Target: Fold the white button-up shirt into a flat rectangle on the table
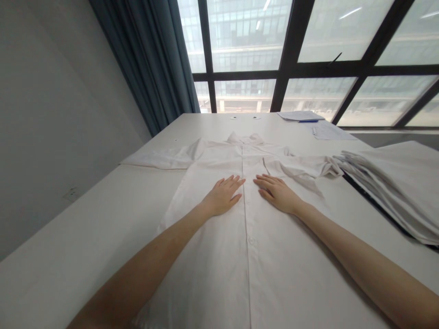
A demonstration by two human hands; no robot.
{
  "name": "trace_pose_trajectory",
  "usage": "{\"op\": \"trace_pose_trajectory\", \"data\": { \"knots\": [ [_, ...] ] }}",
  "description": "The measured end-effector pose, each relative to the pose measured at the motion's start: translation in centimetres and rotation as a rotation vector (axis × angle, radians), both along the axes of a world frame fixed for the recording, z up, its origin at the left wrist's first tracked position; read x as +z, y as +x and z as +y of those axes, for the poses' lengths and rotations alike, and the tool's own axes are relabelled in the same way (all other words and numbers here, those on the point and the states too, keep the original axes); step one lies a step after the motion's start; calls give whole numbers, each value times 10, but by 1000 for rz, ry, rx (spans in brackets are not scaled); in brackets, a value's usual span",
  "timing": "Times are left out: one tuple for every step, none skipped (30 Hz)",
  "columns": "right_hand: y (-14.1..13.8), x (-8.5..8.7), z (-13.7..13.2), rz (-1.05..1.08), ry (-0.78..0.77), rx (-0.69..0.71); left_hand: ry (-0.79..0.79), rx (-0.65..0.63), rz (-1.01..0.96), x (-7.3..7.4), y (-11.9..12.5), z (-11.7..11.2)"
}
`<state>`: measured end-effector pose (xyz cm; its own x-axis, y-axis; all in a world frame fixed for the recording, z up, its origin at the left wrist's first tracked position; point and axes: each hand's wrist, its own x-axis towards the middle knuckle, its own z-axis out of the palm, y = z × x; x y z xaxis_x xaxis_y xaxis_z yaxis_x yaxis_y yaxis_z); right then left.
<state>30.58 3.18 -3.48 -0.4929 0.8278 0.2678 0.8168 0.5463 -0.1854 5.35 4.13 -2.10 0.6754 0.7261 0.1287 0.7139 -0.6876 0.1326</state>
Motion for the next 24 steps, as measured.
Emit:
{"op": "trace_pose_trajectory", "data": {
  "knots": [
    [0,0,0,0,1,0,-2,-36,6,1,0,0],
    [0,1,-1,0,3,0,-4,-67,13,2,0,-1],
    [0,2,-1,1,7,3,-5,-89,18,3,0,-1],
    [-1,3,-2,3,13,10,-6,-98,20,3,0,0],
    [-2,4,-3,3,20,24,-7,-97,17,3,0,0],
    [-2,6,-4,2,29,46,-10,-90,12,3,0,0],
    [-4,8,-5,-1,37,78,-14,-80,6,2,0,1],
    [-5,10,-6,-7,41,116,-18,-69,0,2,0,1],
    [-6,12,-7,-14,41,157,-22,-57,-6,1,0,1],
    [-8,13,-8,-19,38,193,-25,-45,-11,1,0,1],
    [-9,14,-9,-22,33,222,-26,-36,-12,0,0,2],
    [-10,16,-10,-23,28,244,-26,-29,-11,0,0,2],
    [-11,16,-11,-23,22,259,-25,-25,-7,0,0,2],
    [-12,17,-12,-22,17,272,-25,-25,0,0,0,2],
    [-13,18,-12,-21,11,286,-25,-27,8,-1,0,2],
    [-13,19,-13,-18,4,303,-26,-30,14,-1,0,2],
    [-13,19,-13,-12,-4,320,-26,-32,19,-1,0,2],
    [-13,20,-13,-5,-11,337,-28,-33,21,-1,-1,3],
    [-13,21,-14,4,-16,353,-28,-32,21,-1,-1,3],
    [-12,21,-14,13,-18,367,-29,-33,21,-1,-1,3],
    [-12,22,-14,20,-19,379,-30,-34,19,-1,-1,3],
    [-12,23,-14,26,-19,387,-30,-35,17,-1,-1,3],
    [-13,24,-14,31,-19,394,-30,-37,15,-1,-2,3],
    [-13,24,-15,36,-20,402,-30,-37,12,-2,-2,3]
  ]
}}
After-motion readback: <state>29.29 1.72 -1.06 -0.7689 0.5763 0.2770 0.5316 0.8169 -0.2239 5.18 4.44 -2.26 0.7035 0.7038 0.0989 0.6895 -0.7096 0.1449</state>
